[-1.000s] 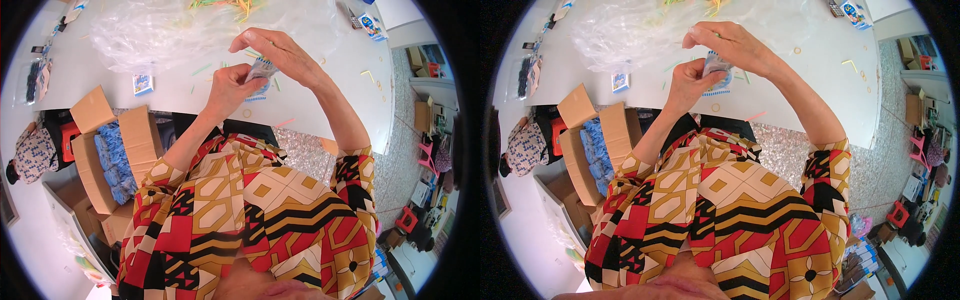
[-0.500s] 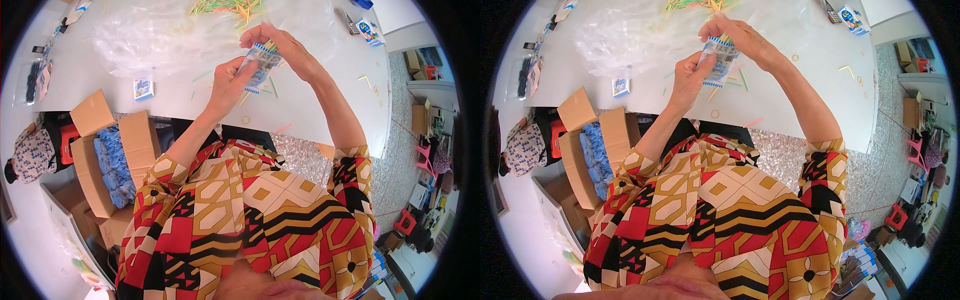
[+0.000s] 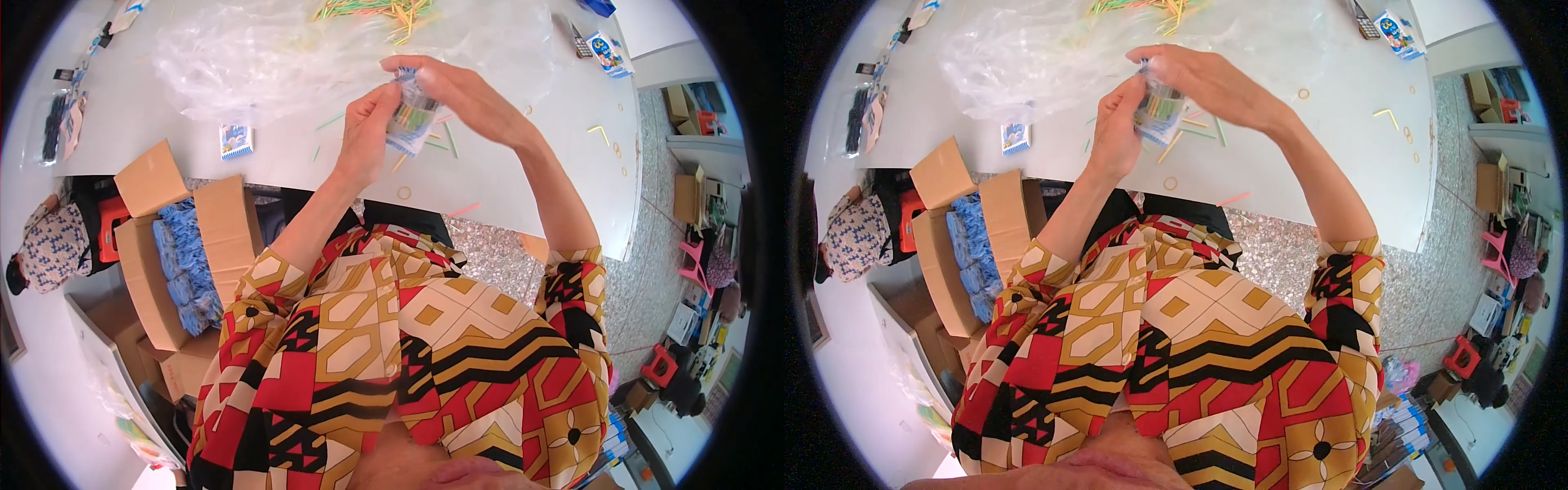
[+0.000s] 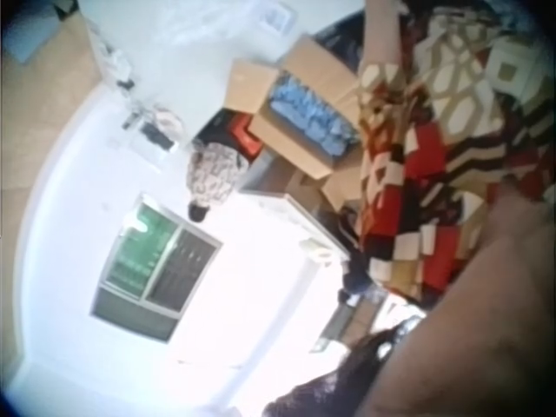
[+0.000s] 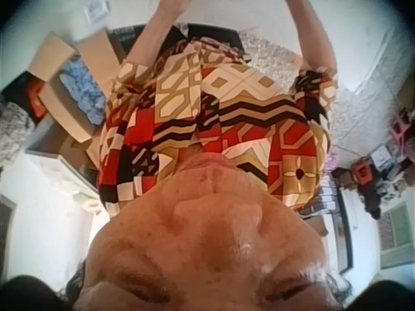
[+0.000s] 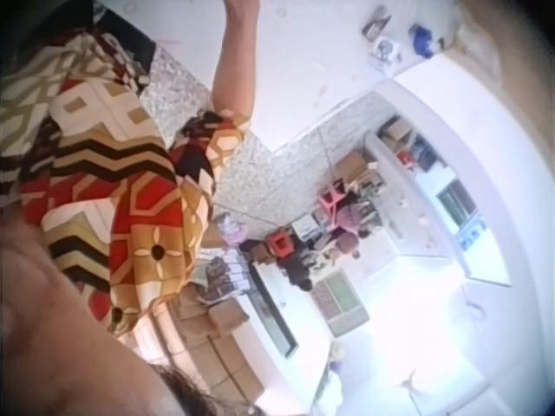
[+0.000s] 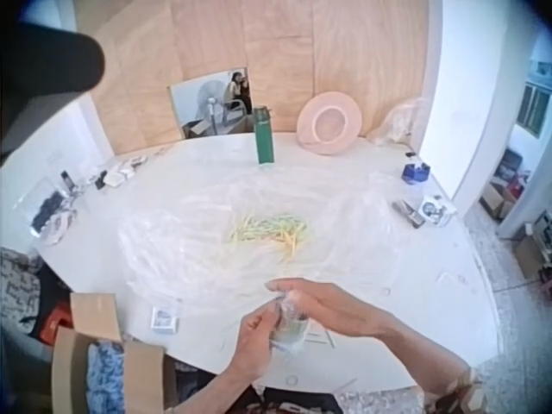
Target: The recorder is putting small yellow plastic components into small blue and white packets and placing the packets into a cardboard box.
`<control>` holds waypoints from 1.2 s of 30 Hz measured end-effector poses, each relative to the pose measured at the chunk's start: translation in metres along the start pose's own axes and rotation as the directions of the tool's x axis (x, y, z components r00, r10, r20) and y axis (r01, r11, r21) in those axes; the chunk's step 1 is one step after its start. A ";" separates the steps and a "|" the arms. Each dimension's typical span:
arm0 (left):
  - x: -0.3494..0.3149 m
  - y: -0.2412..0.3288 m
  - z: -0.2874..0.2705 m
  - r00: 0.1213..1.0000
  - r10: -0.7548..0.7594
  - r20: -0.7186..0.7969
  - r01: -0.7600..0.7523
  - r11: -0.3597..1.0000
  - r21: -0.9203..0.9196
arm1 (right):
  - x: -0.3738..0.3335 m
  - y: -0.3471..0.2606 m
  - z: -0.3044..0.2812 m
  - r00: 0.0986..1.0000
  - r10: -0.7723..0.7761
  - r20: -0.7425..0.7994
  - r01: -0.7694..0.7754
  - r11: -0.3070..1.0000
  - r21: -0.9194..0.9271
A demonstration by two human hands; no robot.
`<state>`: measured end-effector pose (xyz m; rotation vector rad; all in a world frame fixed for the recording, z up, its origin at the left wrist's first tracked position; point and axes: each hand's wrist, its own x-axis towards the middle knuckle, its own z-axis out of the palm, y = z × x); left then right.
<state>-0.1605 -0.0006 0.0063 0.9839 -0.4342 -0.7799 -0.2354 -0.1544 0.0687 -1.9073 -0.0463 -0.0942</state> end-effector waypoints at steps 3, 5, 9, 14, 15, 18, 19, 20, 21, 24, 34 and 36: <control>0.003 0.005 -0.004 0.996 0.056 -0.066 -0.055 0.998 0.010 | 0.000 0.003 0.002 0.995 -0.063 -0.073 0.061 0.997 -0.039; 0.001 0.011 -0.001 0.994 0.089 -0.068 -0.088 0.996 0.027 | -0.001 0.004 0.001 0.972 -0.158 -0.176 0.160 0.987 -0.007; 0.001 0.018 -0.004 0.988 0.149 -0.053 -0.146 0.988 0.049 | -0.012 0.010 0.000 0.985 0.075 -0.155 -0.064 0.995 0.077; -0.001 0.018 -0.007 0.973 0.228 -0.021 -0.225 0.969 0.098 | -0.014 -0.007 0.012 0.956 0.024 -0.293 -0.035 0.999 -0.033; -0.001 0.018 -0.010 0.951 0.309 0.004 -0.303 0.930 0.208 | -0.014 -0.010 0.015 0.944 -0.049 -0.328 0.014 0.994 -0.107; -0.007 0.022 -0.017 0.973 0.228 -0.011 -0.222 0.956 0.192 | -0.013 -0.008 0.019 0.932 -0.105 -0.346 0.047 0.984 -0.173; -0.007 0.023 -0.021 0.972 0.233 -0.020 -0.225 0.955 0.194 | -0.013 -0.004 0.020 0.935 -0.085 -0.345 0.027 0.985 -0.168; -0.009 0.025 -0.023 0.977 0.213 -0.005 -0.206 0.954 0.219 | -0.013 -0.002 0.022 0.938 -0.085 -0.336 0.030 0.986 -0.165; -0.012 0.026 -0.025 0.982 0.191 0.010 -0.188 0.951 0.245 | -0.011 0.000 0.023 0.934 -0.033 -0.357 0.004 0.997 -0.079; -0.013 0.029 -0.015 0.986 0.159 -0.039 -0.153 0.980 0.131 | -0.010 0.011 0.028 0.938 0.046 -0.344 -0.025 0.998 0.065; -0.014 0.027 -0.038 0.989 0.136 -0.054 -0.116 0.954 0.277 | -0.017 0.049 -0.005 0.973 0.122 -0.195 -0.168 0.955 -0.243; -0.019 0.027 -0.050 0.976 0.198 -0.088 -0.139 0.885 0.444 | -0.026 0.066 -0.009 0.988 0.056 -0.147 -0.120 0.874 -0.471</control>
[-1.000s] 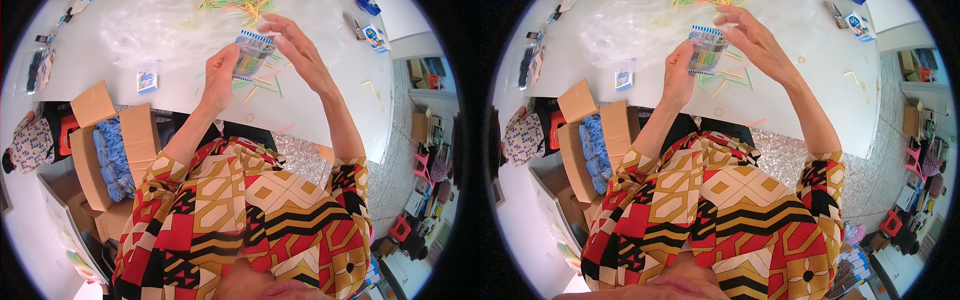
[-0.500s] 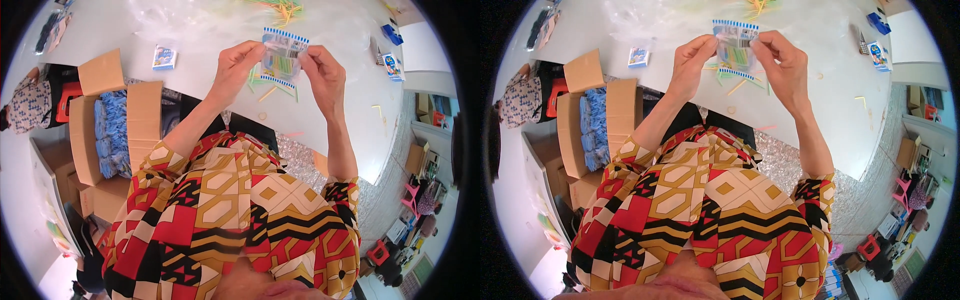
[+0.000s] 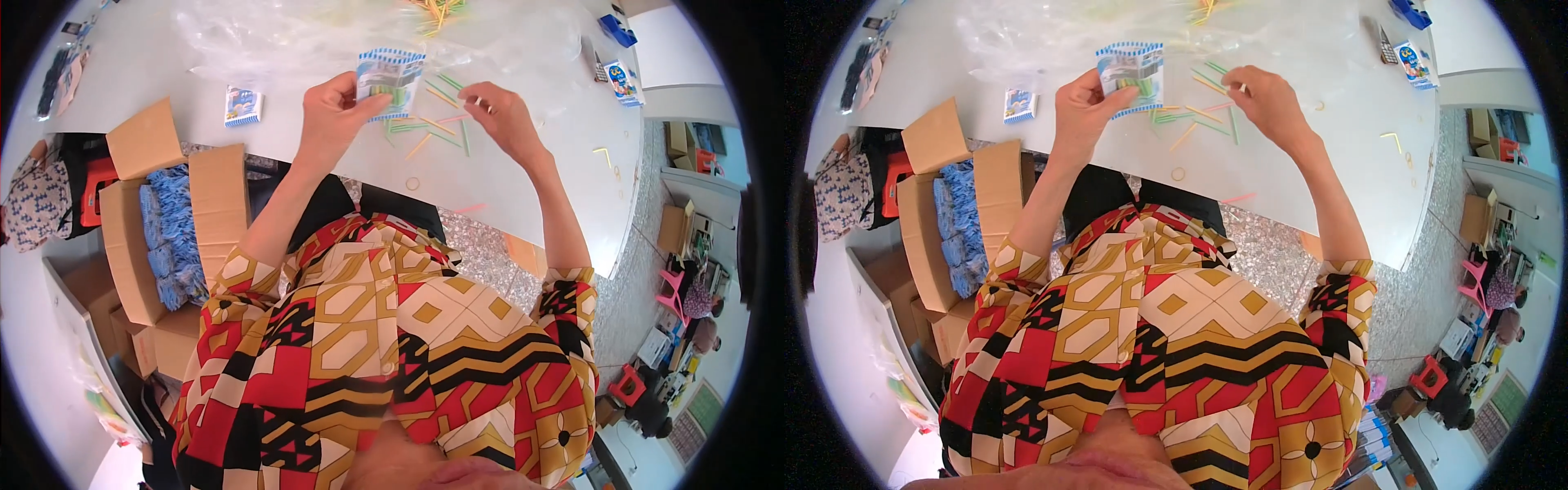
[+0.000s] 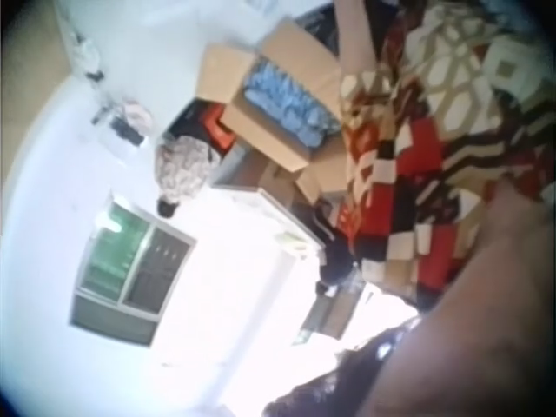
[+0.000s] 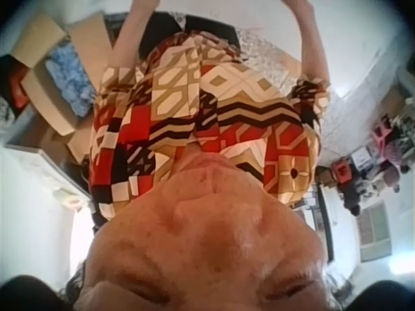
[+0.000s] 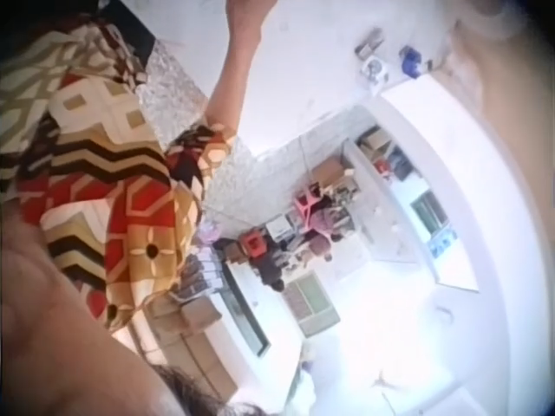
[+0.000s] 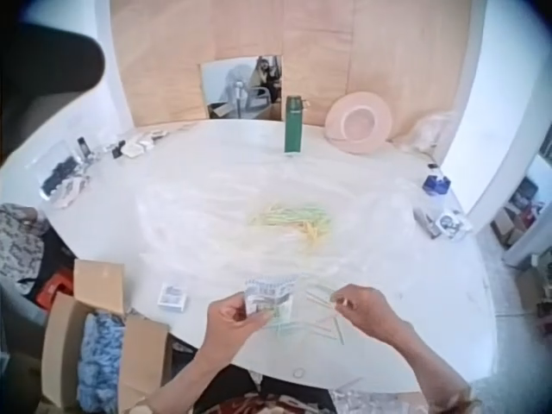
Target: The recorder is putting small yellow plastic components into small blue and white packets and placing the packets into a cardboard box.
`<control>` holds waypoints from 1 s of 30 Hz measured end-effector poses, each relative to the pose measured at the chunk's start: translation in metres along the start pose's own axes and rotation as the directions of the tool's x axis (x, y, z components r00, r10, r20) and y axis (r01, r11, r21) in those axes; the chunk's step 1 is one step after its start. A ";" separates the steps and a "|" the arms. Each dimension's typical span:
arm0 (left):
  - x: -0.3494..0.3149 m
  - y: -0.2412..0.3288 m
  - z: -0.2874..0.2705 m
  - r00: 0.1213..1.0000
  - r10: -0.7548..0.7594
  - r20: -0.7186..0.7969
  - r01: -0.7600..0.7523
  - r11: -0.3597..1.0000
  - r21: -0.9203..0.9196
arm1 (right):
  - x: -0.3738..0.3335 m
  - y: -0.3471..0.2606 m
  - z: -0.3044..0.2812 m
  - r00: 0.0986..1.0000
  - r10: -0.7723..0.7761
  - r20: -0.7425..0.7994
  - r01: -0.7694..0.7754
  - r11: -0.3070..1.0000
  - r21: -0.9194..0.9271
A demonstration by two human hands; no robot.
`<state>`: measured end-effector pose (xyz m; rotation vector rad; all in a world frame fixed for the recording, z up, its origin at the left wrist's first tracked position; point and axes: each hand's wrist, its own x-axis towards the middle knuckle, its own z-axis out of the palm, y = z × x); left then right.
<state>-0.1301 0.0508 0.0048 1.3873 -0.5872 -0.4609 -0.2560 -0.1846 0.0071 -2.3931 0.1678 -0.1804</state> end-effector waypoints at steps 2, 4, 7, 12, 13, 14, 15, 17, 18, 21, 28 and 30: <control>-0.005 -0.003 -0.003 1.000 -0.019 -0.002 0.019 0.998 0.054 | -0.004 0.011 0.010 0.996 -0.077 0.034 0.083 0.970 -0.227; -0.013 -0.002 -0.003 0.999 -0.037 -0.006 0.038 0.993 0.111 | -0.005 0.018 0.019 0.978 -0.169 0.119 0.204 0.885 -0.419; -0.023 -0.001 0.000 1.000 0.006 0.000 -0.006 0.997 0.081 | 0.003 0.012 0.025 0.963 -0.207 0.175 0.266 0.848 -0.458; -0.031 0.012 -0.001 0.994 0.090 0.061 -0.103 0.958 0.268 | 0.005 0.013 0.026 0.958 -0.135 0.254 0.248 0.837 -0.488; -0.033 0.014 -0.001 0.994 0.094 0.060 -0.106 0.957 0.269 | 0.005 0.013 0.024 0.958 -0.114 0.265 0.235 0.840 -0.489; -0.035 0.015 -0.002 0.991 0.126 0.050 -0.135 0.950 0.281 | 0.007 0.008 0.022 0.955 -0.124 0.270 0.246 0.837 -0.488; -0.035 0.015 -0.002 0.986 0.158 0.043 -0.164 0.943 0.291 | 0.009 -0.001 0.016 0.971 -0.063 0.230 0.154 0.902 -0.404; -0.035 0.013 -0.003 0.978 0.205 0.042 -0.208 0.929 0.305 | 0.010 -0.020 0.003 0.979 -0.004 0.202 0.068 0.949 -0.309; -0.035 0.012 -0.004 0.967 0.250 0.053 -0.253 0.914 0.316 | 0.010 -0.033 -0.005 0.994 -0.004 0.107 0.016 0.994 -0.107; -0.037 0.012 -0.004 0.960 0.272 0.064 -0.279 0.913 0.298 | 0.004 -0.077 -0.024 0.998 -0.036 -0.060 0.056 0.930 0.362; -0.040 0.012 -0.004 0.945 0.318 0.076 -0.325 0.887 0.327 | -0.007 -0.123 -0.015 0.865 -0.424 -0.268 0.495 0.807 0.322; -0.042 0.012 -0.003 0.953 0.296 0.071 -0.304 0.908 0.290 | -0.006 -0.128 -0.013 0.893 -0.397 -0.211 0.446 0.841 0.306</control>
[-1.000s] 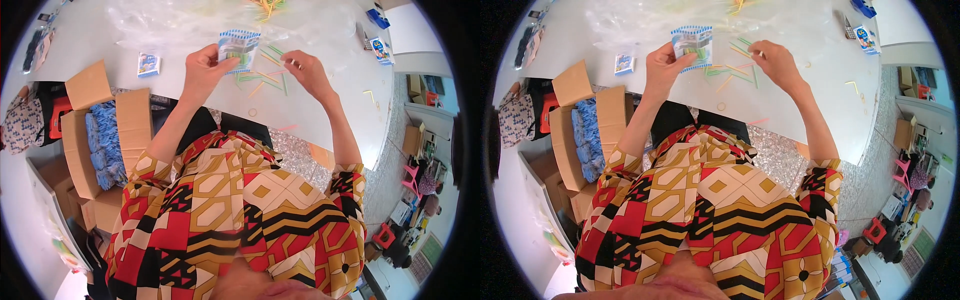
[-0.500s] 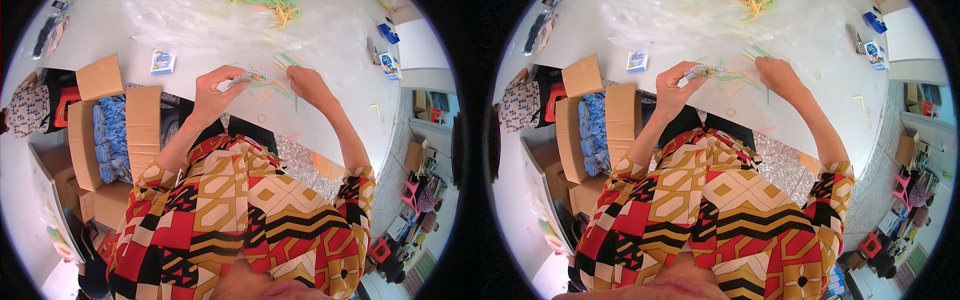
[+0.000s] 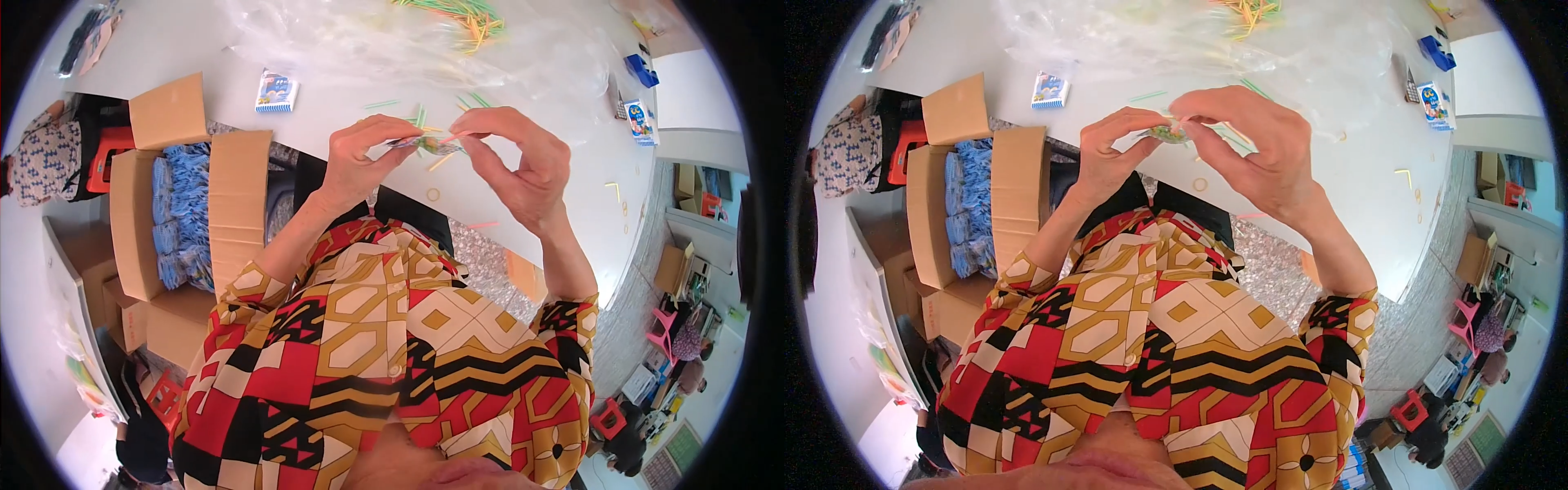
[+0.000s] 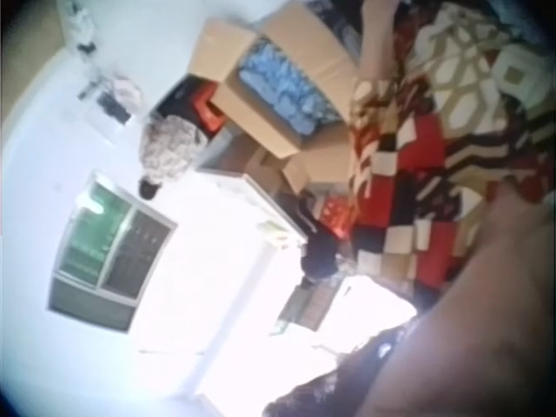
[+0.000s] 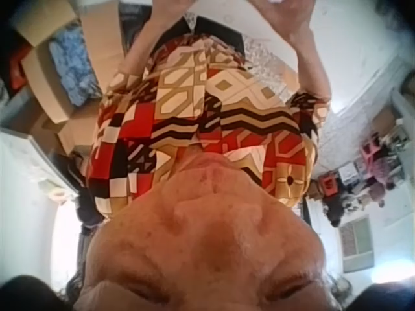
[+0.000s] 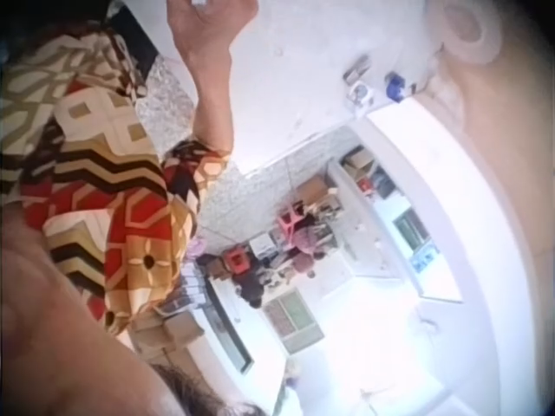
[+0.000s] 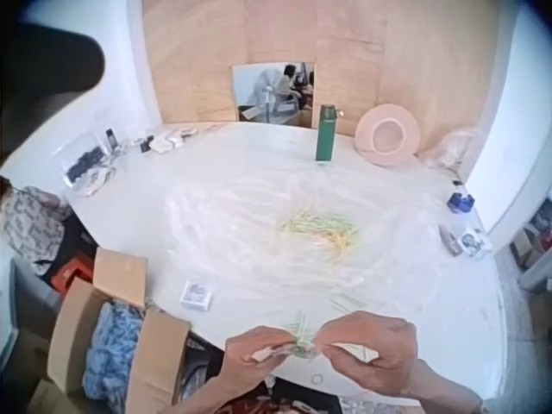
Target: The recorder is putting small yellow plastic components into small blue and white packets and placing the packets into a cardboard box.
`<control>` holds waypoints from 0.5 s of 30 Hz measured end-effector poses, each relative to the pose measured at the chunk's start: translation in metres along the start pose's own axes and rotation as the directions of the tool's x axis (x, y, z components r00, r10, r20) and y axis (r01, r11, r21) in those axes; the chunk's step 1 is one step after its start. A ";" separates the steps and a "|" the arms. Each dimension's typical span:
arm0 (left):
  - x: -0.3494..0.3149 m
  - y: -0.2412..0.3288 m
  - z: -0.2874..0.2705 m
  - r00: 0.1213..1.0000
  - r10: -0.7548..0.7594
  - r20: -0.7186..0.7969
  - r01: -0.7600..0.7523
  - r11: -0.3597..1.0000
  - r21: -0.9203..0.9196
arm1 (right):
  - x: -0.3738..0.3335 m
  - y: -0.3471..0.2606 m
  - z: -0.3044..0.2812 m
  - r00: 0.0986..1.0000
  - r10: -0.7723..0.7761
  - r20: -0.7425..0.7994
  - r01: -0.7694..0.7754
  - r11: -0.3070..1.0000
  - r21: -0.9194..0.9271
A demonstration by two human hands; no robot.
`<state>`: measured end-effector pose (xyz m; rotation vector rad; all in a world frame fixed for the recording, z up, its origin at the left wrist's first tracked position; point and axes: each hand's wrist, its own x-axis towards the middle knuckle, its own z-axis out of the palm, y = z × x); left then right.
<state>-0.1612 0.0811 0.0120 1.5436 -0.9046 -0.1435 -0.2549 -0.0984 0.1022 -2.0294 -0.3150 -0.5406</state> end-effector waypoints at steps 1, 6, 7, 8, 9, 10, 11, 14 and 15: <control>0.000 0.000 0.000 1.000 -0.002 -0.006 0.002 1.000 0.001 | 0.002 0.000 0.002 0.999 -0.033 0.013 0.034 0.996 -0.082; -0.002 0.003 -0.003 0.999 0.024 -0.023 -0.024 1.000 -0.004 | 0.005 0.007 0.012 0.987 -0.155 0.033 0.159 0.962 -0.220; -0.002 0.003 -0.003 0.999 0.022 -0.033 -0.022 1.000 -0.001 | 0.006 0.007 0.012 0.985 -0.168 0.046 0.174 0.950 -0.258; -0.004 0.003 -0.005 0.999 0.031 -0.044 -0.032 0.999 -0.013 | 0.008 0.009 0.016 0.980 -0.189 0.064 0.199 0.939 -0.279; -0.005 0.003 -0.006 0.997 0.041 -0.058 -0.043 0.999 -0.023 | 0.010 0.008 0.018 0.976 -0.203 0.078 0.217 0.942 -0.256; -0.005 0.000 -0.004 0.997 0.055 -0.048 -0.056 0.998 -0.018 | 0.009 0.005 0.015 0.982 -0.173 0.077 0.189 0.934 -0.303; -0.008 -0.004 -0.005 0.997 0.060 -0.053 -0.060 0.998 0.011 | 0.010 0.004 0.019 0.984 -0.157 0.083 0.175 0.929 -0.324; -0.013 -0.009 -0.005 0.995 0.070 -0.065 -0.069 0.998 0.009 | 0.008 0.000 0.021 0.996 -0.053 0.071 0.072 0.950 -0.304; -0.012 -0.009 -0.004 0.995 0.072 -0.076 -0.072 0.997 0.001 | 0.007 -0.003 0.019 0.998 -0.009 0.064 0.029 0.949 -0.315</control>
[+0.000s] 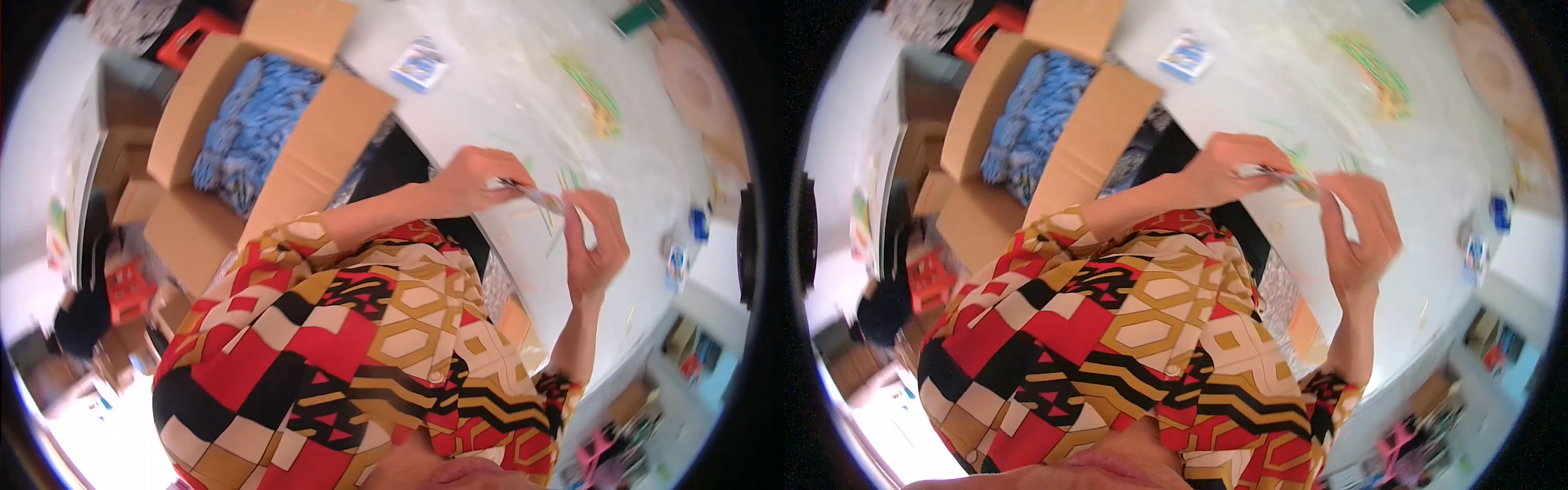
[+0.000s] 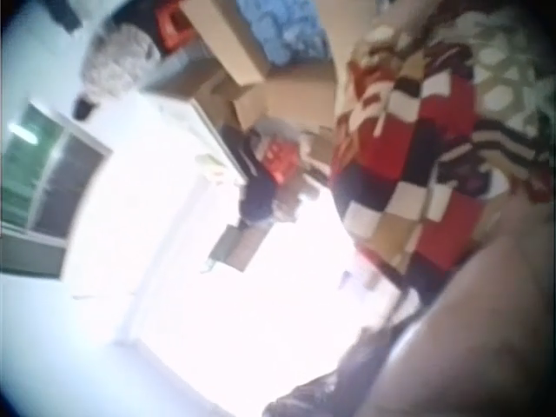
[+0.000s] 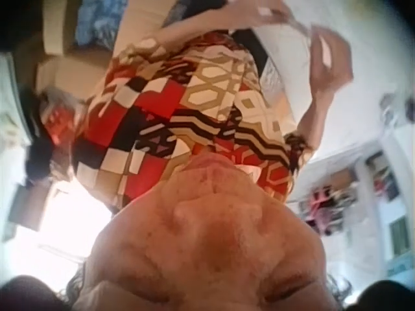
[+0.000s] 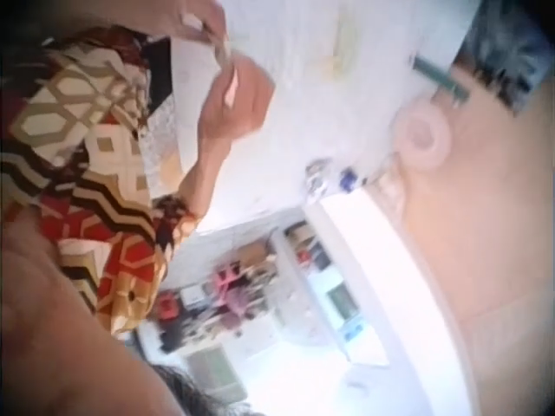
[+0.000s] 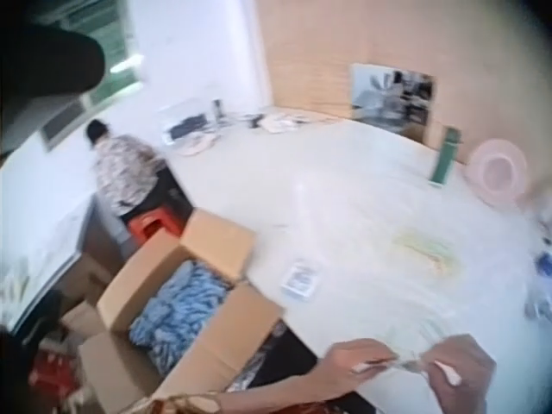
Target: The recorder is putting small yellow plastic components into small blue and white packets and placing the packets into a cardboard box.
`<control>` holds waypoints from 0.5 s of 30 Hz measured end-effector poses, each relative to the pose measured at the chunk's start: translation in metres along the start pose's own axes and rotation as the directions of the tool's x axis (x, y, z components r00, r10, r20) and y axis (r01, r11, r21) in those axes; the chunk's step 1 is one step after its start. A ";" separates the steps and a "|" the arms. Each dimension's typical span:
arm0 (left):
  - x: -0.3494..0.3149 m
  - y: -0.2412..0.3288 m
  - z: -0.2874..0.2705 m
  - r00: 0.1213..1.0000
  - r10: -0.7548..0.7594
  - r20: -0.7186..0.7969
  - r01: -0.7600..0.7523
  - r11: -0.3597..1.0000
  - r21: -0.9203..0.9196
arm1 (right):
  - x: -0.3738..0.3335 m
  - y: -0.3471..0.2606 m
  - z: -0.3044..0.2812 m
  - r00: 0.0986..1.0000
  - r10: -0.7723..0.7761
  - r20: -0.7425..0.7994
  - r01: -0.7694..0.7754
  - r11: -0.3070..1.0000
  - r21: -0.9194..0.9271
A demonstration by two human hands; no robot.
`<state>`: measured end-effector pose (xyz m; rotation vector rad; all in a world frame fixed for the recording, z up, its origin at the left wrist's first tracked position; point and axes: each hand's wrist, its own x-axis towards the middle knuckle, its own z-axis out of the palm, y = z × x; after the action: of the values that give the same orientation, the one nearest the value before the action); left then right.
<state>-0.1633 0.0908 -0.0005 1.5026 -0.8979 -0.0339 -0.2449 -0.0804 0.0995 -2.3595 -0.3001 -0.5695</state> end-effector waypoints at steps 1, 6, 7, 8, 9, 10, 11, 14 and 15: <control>-0.001 0.000 0.000 1.000 0.001 -0.010 -0.001 1.000 -0.010 | 0.000 0.001 -0.001 1.000 -0.012 0.013 0.012 1.000 0.013; -0.004 0.002 -0.003 0.998 -0.017 -0.068 0.017 1.000 0.002 | 0.003 -0.002 -0.001 0.999 -0.039 0.018 0.040 0.997 -0.063; -0.005 0.004 -0.005 0.997 -0.030 -0.069 0.029 0.999 -0.013 | 0.004 -0.002 0.001 0.998 -0.056 0.026 0.057 0.997 -0.054; -0.005 0.006 -0.005 0.997 -0.043 -0.067 0.041 0.999 -0.033 | 0.005 -0.003 0.002 0.999 -0.025 0.031 0.027 0.998 -0.057; -0.005 0.007 -0.005 0.996 -0.043 -0.079 0.041 0.999 -0.026 | 0.006 -0.003 0.003 0.999 0.006 0.035 -0.004 0.998 -0.060; -0.006 0.008 -0.005 0.997 -0.018 -0.081 0.016 1.000 -0.017 | 0.006 -0.004 0.005 0.999 -0.005 0.042 0.008 0.999 -0.054; -0.006 0.008 -0.005 0.997 0.006 -0.082 -0.007 1.000 -0.008 | 0.007 -0.005 0.005 0.999 0.000 0.045 0.003 0.998 -0.062; -0.005 0.010 -0.007 0.995 0.004 -0.100 -0.006 1.000 -0.019 | 0.005 -0.006 0.003 0.999 0.024 0.024 -0.024 0.999 -0.027; -0.004 0.011 -0.008 0.994 0.003 -0.110 -0.004 1.000 -0.013 | 0.005 -0.005 0.002 0.998 0.056 -0.007 -0.056 0.998 0.011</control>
<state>-0.1674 0.1015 0.0083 1.4758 -0.8101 0.0453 -0.2418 -0.0748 0.1033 -2.3468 -0.2321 -0.5486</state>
